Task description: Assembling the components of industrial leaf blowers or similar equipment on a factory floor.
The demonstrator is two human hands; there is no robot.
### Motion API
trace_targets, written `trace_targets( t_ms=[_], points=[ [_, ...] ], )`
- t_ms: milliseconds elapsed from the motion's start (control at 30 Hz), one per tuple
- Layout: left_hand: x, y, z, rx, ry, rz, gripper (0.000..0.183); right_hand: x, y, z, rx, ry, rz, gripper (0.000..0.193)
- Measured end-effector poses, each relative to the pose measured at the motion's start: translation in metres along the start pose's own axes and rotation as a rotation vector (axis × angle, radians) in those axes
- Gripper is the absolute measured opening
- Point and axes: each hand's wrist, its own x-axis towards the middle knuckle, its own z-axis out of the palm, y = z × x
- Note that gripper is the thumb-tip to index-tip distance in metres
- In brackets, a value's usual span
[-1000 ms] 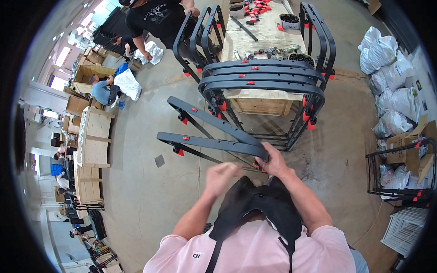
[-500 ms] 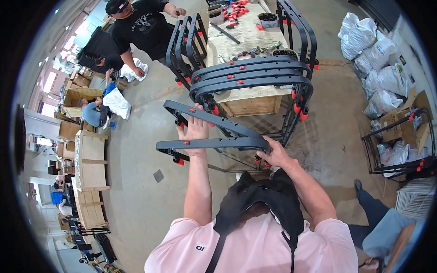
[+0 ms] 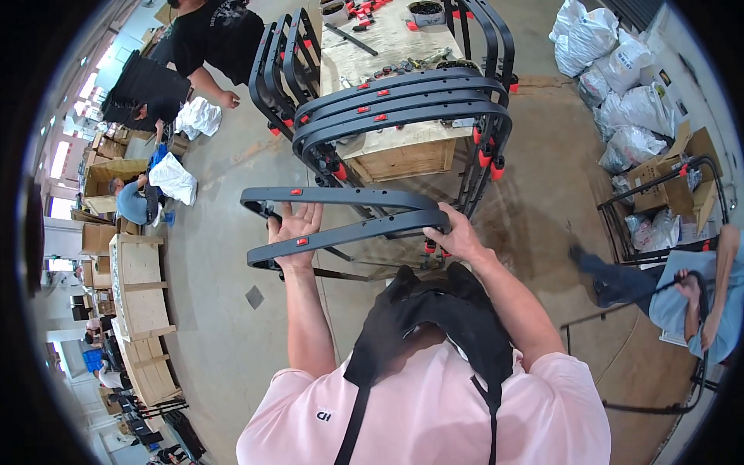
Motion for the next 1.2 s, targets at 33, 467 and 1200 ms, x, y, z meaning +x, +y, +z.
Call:
trace_targets(
  t_ms=[33, 467, 1200],
  points=[
    [-0.003, -0.001, 0.001, -0.006, -0.005, -0.004, 0.081, 0.000, -0.002, 0.000, -0.053, 0.013, -0.038, 0.046],
    [-0.042, -0.059, 0.048, 0.293, 0.113, 0.066, 0.063, 0.003, -0.046, -0.081, -0.216, 0.235, -0.093, 0.045],
    [0.091, -0.124, 0.034, 0.143, 0.414, 0.043, 0.072, 0.022, -0.025, -0.161, -0.498, 0.269, 0.306, 0.042]
  ],
)
